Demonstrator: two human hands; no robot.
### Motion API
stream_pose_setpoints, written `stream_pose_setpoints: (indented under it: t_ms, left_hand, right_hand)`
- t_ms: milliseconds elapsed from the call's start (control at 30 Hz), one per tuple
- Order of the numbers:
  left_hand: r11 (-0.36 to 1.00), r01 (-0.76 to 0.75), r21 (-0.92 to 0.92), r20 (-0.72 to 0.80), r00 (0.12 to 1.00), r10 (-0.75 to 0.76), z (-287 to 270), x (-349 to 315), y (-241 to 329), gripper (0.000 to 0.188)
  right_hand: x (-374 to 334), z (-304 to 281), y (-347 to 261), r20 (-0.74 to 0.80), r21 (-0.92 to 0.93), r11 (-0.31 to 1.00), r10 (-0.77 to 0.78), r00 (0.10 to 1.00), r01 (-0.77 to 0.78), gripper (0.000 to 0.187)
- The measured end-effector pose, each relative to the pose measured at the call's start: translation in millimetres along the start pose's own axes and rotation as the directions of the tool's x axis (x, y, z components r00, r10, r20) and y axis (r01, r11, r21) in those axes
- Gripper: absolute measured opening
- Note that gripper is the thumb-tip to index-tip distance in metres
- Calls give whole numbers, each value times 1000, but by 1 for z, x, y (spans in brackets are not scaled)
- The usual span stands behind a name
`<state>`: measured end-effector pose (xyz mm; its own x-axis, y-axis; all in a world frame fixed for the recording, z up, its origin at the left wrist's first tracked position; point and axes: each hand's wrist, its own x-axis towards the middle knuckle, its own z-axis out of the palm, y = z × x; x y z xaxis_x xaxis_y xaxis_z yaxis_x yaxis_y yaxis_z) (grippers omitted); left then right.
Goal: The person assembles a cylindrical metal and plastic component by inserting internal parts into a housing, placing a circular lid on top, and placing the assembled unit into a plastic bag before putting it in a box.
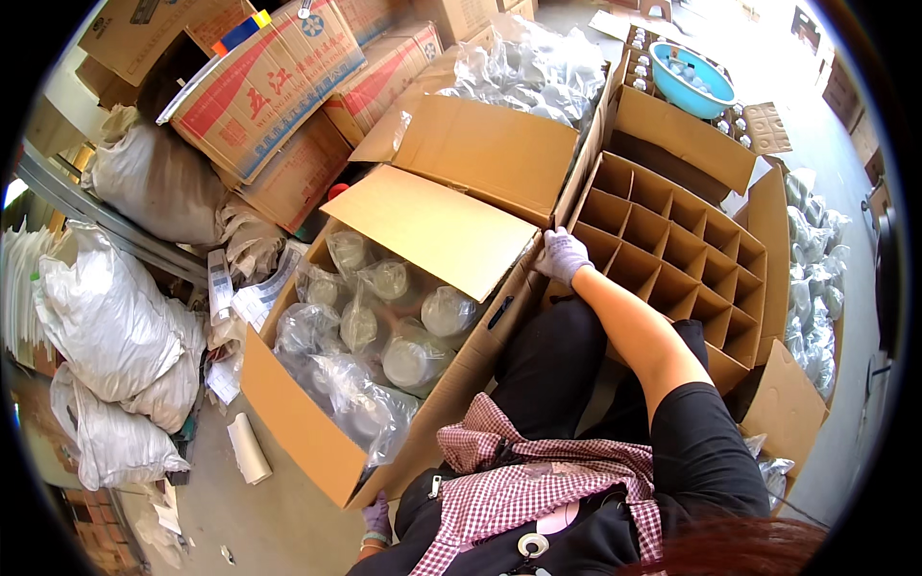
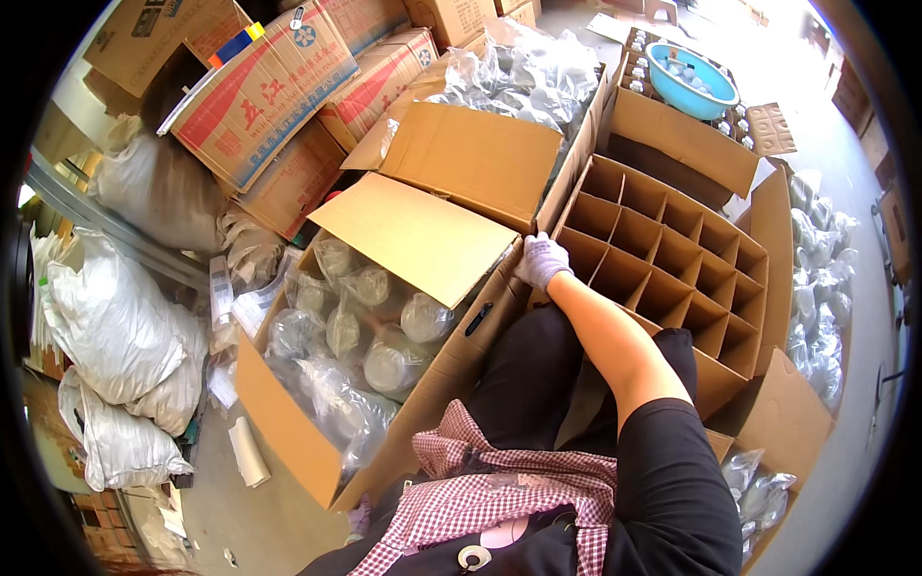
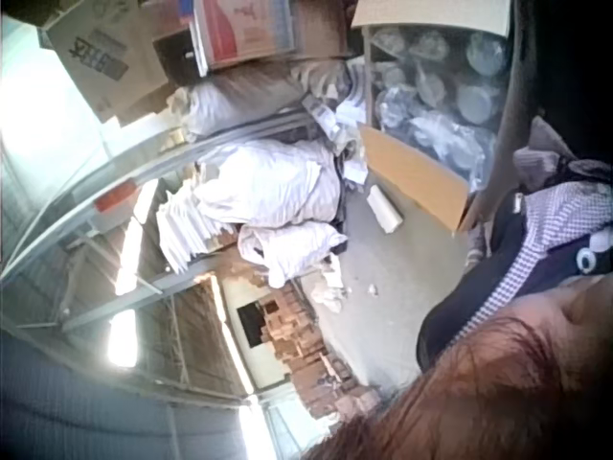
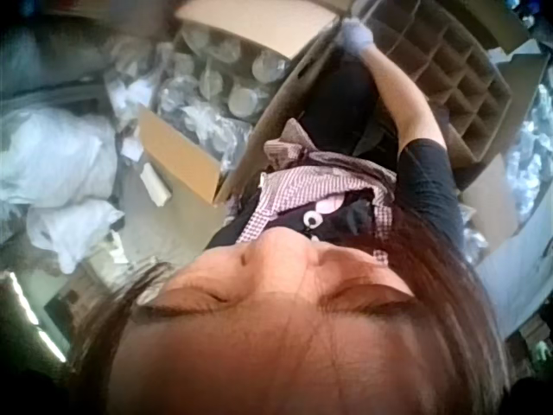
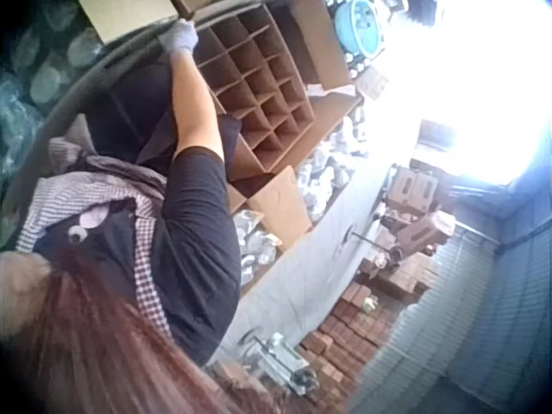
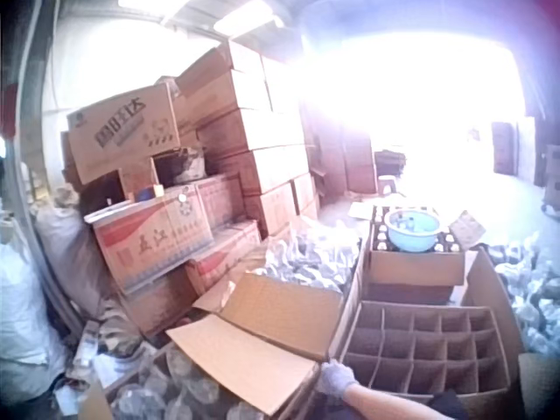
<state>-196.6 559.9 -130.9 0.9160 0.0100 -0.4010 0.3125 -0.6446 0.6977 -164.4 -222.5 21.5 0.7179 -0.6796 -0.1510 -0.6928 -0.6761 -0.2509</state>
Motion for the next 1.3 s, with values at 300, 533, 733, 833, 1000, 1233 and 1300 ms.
stream_pose_setpoints:
  t_ms: [300,533,733,833,1000,1233,1300]
  left_hand:
    - [988,62,144,-28,998,-59,-12,-5,9,80]
    - [986,145,-87,-12,989,-147,6,-37,79,74]
    - [956,-1,-295,-64,998,-19,17,-13,4,77]
    - [962,21,-271,-63,997,-40,20,-17,5,80]
    - [992,36,-125,-32,999,-40,17,-25,40,85]
    - [932,50,358,-38,999,-39,5,-17,38,102]
    - [885,55,463,-120,993,2,3,-7,18,103]
  right_hand:
    - [-29,-29,-71,416,-103,912,-323,850,397,45]
    - [-28,-8,-59,295,-55,939,-310,904,340,41]
    - [-56,-53,-58,316,916,402,-694,647,-17,15]
    - [-84,-92,-28,115,992,27,-597,794,-123,13]
    - [-102,-2,96,56,881,455,171,984,-130,29]
    - [-146,56,93,-75,544,570,763,642,-615,50]
    - [-144,67,87,-6,604,447,831,557,-660,53]
